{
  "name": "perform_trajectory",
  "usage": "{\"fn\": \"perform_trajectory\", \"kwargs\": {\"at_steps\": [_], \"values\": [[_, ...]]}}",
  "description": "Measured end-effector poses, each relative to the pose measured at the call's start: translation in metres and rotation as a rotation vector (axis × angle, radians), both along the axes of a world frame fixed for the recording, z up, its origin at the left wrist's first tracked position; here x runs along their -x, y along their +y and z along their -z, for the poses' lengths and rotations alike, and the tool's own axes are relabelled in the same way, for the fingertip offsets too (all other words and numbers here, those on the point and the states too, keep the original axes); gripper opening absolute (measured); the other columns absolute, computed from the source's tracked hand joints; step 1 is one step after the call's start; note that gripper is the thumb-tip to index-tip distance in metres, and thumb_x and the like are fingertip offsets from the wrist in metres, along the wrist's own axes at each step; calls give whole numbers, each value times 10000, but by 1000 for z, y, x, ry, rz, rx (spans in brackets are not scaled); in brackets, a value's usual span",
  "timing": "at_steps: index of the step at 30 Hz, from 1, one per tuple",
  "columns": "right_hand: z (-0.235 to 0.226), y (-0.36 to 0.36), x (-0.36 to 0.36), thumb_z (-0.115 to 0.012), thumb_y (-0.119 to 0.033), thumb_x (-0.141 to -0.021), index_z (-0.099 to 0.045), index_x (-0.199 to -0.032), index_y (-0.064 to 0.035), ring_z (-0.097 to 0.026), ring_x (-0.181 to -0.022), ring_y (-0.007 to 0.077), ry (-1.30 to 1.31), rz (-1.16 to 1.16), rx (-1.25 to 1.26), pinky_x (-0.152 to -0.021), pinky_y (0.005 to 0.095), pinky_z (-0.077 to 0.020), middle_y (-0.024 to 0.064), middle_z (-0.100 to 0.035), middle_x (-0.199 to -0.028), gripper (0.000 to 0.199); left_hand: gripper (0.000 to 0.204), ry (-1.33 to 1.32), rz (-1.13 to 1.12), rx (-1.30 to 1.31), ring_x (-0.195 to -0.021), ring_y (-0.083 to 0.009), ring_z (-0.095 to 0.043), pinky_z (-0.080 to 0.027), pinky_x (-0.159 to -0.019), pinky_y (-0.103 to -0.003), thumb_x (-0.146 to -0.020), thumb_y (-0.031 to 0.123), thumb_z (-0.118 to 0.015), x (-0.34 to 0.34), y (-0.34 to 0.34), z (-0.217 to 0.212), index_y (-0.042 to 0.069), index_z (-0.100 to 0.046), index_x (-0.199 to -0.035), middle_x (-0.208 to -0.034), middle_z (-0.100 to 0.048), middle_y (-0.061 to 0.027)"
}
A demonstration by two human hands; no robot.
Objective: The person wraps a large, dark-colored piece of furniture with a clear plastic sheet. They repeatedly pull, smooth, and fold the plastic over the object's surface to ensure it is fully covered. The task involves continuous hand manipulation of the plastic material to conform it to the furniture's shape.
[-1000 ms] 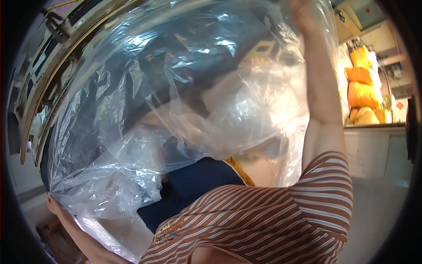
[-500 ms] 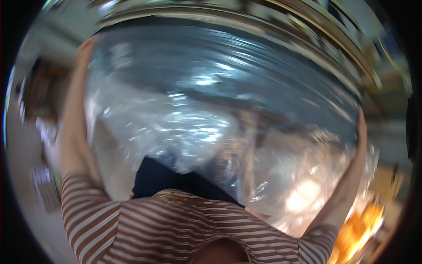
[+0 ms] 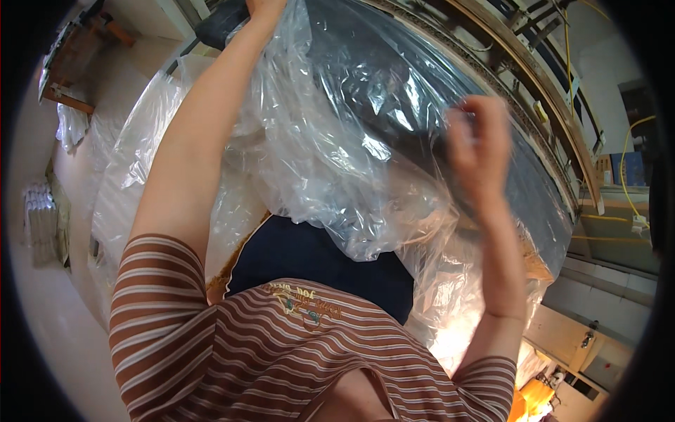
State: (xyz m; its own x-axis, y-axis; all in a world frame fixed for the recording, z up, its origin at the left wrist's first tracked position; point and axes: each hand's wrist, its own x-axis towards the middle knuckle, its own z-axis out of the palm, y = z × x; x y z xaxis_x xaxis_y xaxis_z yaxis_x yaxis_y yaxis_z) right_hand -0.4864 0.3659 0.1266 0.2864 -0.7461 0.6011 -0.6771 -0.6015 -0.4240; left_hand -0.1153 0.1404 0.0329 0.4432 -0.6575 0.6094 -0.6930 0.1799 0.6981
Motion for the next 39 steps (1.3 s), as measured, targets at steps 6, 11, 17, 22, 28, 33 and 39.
{"fn": "perform_trajectory", "kwargs": {"at_steps": [6,11,17,22,28,33,39], "values": [[49,-27,-160,-690,-151,-755,-589,-881,-75,-565,-774,279,227,-127,35,-647,359,-447,88,-519,-842,178,332,44,-48,110,-864,-326,-616,-464,-770,-399,-795,354,-607,-7,-11,11,39,-686,-864,-882,-654,-180],[23,-47,-134,-575,-214,-897,-609,-906,-60,-505,-654,143,-658,-241,-472,-599,296,-425,41,-585,-772,158,337,87,-72,64,-864,-328,-611,-462,-773,-400,-803,363,-619,-15,-16,14,38,-681,-864,-889,-653,-170],[-42,25,-36,-500,-265,-949,-547,-901,-17,-453,-499,105,-799,-542,-1239,-452,248,-346,23,-496,-597,257,364,108,35,25,-777,-186,-641,-475,-743,-308,-776,480,-661,-35,-25,22,160,-729,-937,-825,-692,-62],[-112,139,65,-690,-332,-805,-637,-595,-46,-645,-608,125,-1133,-1392,-563,-577,329,-558,29,-628,-588,358,352,63,112,-15,-767,-157,-636,-468,-731,-283,-821,464,-645,-17,-20,9,148,-728,-951,-845,-702,-31],[-130,294,217,-583,-327,-875,-591,-823,-40,-603,-765,128,-1420,-624,-75,-693,310,-510,42,-609,-777,292,372,31,231,-4,-870,-195,-641,-462,-804,-297,-833,478,-620,-5,-22,16,147,-720,-972,-962,-697,-51],[28,383,310,-493,-323,-934,-553,-1013,-36,-567,-896,131,-1458,587,-313,-789,294,-470,53,-593,-935,304,376,-43,239,-42,-906,-163,-634,-464,-813,-290,-874,447,-592,-109,-78,34,142,-701,-1065,-1019,-695,-44],[-7,483,420,-385,-319,-1005,-508,-1241,-30,-525,-1054,134,-856,923,-151,-905,275,-422,66,-574,-1124,392,335,-115,326,-305,-870,-159,-604,-457,-787,-279,-916,353,-570,-7,-20,12,55,-685,-1016,-953,-673,-51]]}}
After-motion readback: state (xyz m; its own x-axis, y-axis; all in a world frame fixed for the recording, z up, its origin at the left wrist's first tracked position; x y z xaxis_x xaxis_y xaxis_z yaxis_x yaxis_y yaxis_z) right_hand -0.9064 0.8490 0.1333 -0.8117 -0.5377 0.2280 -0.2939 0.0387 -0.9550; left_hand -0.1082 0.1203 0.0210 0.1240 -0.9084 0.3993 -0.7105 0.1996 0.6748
